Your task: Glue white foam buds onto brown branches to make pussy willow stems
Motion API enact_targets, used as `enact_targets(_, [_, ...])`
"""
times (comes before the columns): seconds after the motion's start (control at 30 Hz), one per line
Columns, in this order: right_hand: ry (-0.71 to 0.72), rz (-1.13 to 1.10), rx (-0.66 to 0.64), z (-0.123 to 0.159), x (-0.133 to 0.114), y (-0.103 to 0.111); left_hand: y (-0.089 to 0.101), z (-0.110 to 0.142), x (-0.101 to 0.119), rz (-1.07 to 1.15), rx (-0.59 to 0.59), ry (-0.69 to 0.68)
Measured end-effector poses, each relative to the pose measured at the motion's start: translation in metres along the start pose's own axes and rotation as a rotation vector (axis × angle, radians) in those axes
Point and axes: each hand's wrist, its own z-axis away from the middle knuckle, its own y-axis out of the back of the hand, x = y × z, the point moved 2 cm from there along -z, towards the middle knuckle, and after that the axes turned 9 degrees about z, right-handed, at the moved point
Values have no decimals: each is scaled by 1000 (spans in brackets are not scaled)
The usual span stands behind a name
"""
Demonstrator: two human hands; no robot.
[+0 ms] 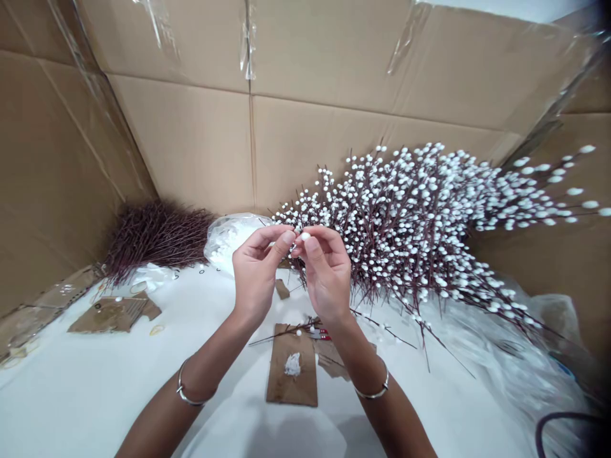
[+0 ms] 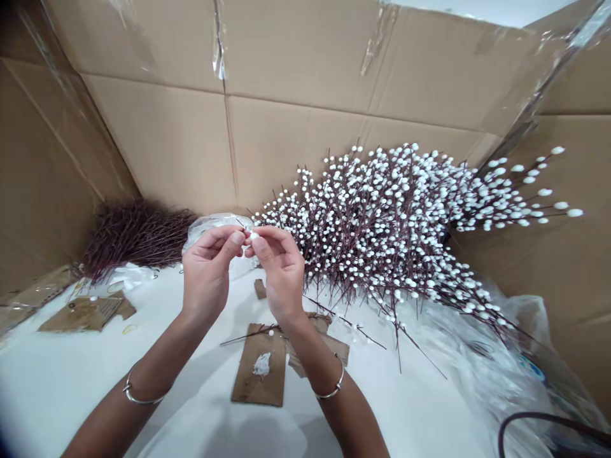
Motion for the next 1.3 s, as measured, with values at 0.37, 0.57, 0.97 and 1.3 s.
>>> enact_targets(0.37, [89,62,-7,2,2,-2,-1,-2,2,-10,-18,2])
enact_targets(0.57, [95,67,15,3,-6,-1,-1,-1,3,-23,-4,-4])
enact_targets(0.97, [349,362,91,6,-17,6,2,-1,5,-31,-42,46])
enact_targets(1.3, [354,647,-205,-29,53,-23,102,18,-51,-320,-232,569])
